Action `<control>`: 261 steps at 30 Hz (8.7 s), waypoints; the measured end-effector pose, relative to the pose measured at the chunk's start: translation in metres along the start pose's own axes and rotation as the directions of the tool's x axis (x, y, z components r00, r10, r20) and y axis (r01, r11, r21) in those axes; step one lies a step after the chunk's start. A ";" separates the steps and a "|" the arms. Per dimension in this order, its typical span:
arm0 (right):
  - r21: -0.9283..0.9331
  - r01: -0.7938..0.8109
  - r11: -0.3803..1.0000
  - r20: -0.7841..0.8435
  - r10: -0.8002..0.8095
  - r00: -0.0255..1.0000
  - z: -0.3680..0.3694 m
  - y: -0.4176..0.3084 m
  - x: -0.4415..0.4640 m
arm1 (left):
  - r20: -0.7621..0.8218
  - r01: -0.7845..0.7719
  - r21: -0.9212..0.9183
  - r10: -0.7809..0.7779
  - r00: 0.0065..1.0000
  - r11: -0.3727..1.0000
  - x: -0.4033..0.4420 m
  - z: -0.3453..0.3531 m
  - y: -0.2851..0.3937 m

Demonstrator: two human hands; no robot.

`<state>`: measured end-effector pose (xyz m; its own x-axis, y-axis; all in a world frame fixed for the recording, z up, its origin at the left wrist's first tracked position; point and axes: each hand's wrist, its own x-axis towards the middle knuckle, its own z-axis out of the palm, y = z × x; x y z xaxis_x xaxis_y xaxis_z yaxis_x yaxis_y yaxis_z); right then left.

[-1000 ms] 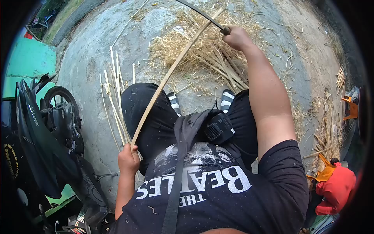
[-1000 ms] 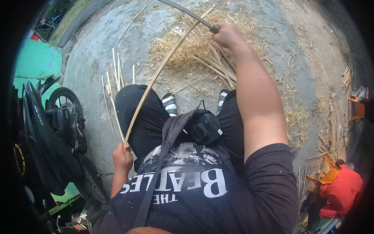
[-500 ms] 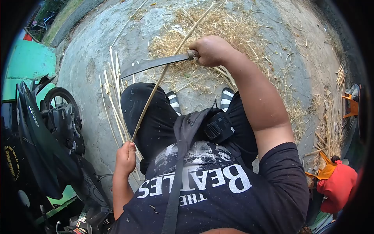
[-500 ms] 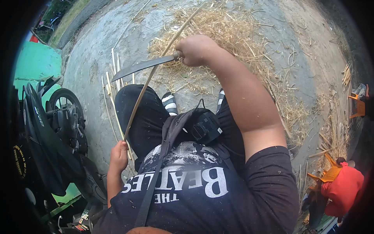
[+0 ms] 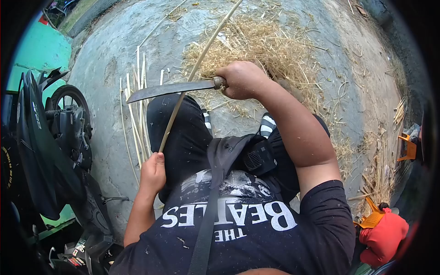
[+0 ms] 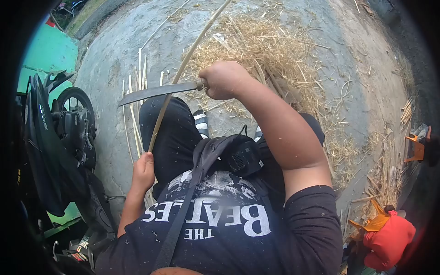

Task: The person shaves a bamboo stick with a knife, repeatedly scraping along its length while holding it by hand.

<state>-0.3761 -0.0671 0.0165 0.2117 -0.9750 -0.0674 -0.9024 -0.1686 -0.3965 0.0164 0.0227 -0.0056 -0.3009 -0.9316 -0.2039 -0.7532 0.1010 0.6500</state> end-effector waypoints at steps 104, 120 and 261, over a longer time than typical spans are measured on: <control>0.874 -0.141 0.466 0.069 0.167 0.983 0.016 -0.008 -0.019 | -0.047 -0.116 0.210 0.129 0.991 0.971 0.008 -0.007 0.014; 0.994 -0.095 0.050 0.084 0.181 0.980 0.058 -0.002 -0.010 | -0.029 -0.291 0.440 0.337 0.941 0.850 0.001 -0.051 0.064; 0.957 -0.096 0.272 0.013 0.290 0.957 0.029 0.011 -0.026 | -0.122 -0.997 -0.068 0.992 -0.031 -0.039 -0.062 -0.194 0.222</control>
<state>-0.3812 -0.0400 -0.0125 -0.0540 -0.9800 -0.1913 0.0931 0.1858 -0.9782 -0.0184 0.0348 0.2937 -0.6669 0.0865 0.7401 0.3694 0.9010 0.2275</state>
